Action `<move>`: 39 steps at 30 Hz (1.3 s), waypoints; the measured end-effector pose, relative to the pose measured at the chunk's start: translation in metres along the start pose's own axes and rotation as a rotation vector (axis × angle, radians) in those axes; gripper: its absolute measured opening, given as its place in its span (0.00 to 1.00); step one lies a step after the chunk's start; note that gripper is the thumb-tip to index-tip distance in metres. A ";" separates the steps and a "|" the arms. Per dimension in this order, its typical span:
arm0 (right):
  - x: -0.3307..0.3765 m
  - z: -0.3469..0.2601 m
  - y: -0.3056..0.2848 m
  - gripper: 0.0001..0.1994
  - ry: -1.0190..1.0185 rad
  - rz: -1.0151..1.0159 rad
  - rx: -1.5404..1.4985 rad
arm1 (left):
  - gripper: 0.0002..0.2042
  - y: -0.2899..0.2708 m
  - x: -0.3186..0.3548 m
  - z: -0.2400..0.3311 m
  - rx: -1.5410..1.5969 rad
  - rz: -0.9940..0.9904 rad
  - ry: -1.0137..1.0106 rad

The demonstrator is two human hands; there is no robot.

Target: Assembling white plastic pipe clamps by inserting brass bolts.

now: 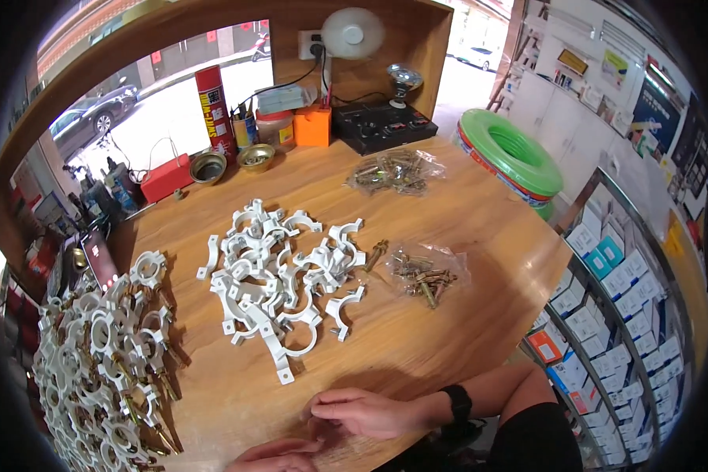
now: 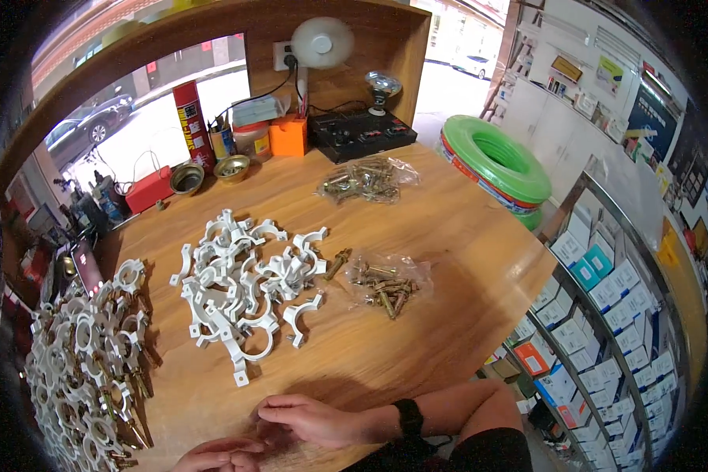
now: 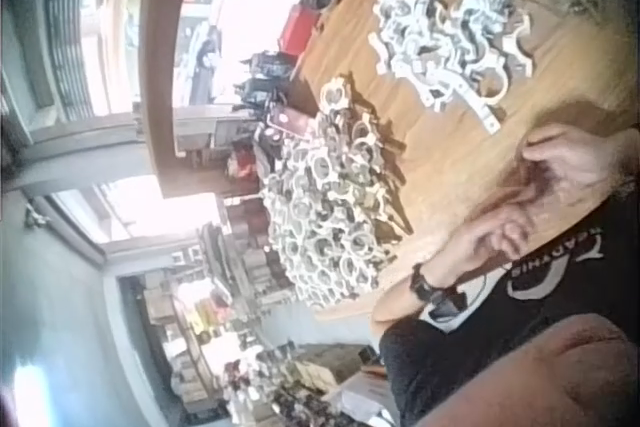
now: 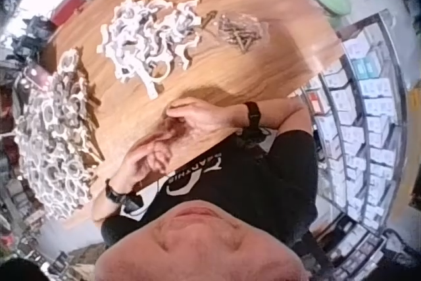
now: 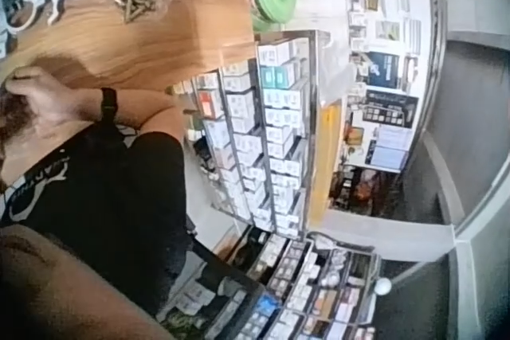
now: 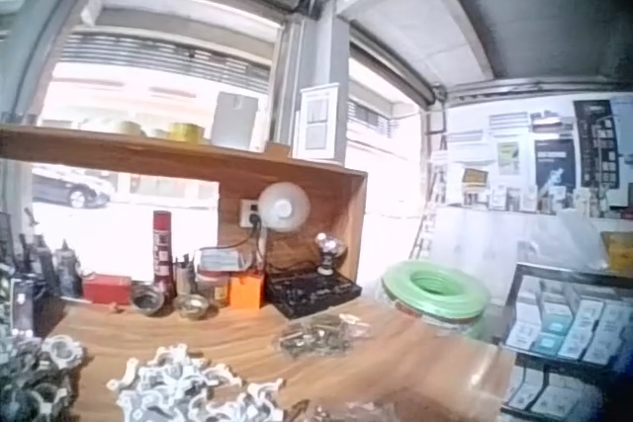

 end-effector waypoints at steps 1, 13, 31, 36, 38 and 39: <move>-0.001 0.003 -0.002 0.12 0.019 0.020 0.007 | 0.27 -0.012 0.002 -0.001 0.001 0.074 0.028; 0.002 -0.009 0.007 0.07 -0.074 0.025 0.077 | 0.29 -0.031 -0.010 -0.009 0.105 -0.003 0.010; 0.001 -0.013 -0.001 0.07 0.188 0.232 0.352 | 0.31 -0.029 -0.004 -0.003 0.211 -0.043 -0.029; -0.001 -0.007 -0.005 0.07 0.188 0.229 0.273 | 0.30 -0.028 -0.005 -0.006 0.207 -0.040 -0.022; 0.000 -0.007 -0.006 0.07 0.185 0.218 0.274 | 0.30 -0.028 -0.005 -0.007 0.230 -0.040 -0.032; 0.000 -0.007 -0.006 0.07 0.198 0.218 0.271 | 0.29 -0.028 -0.005 -0.008 0.238 -0.043 -0.032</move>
Point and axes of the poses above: each hand's wrist, its own x-axis away from the middle knuckle, its own y-axis out of the palm, z = x × y, the point moved 6 cm from there along -x, towards the middle knuckle, and after that the axes turned 14 degrees about z, right-handed, at the moved point
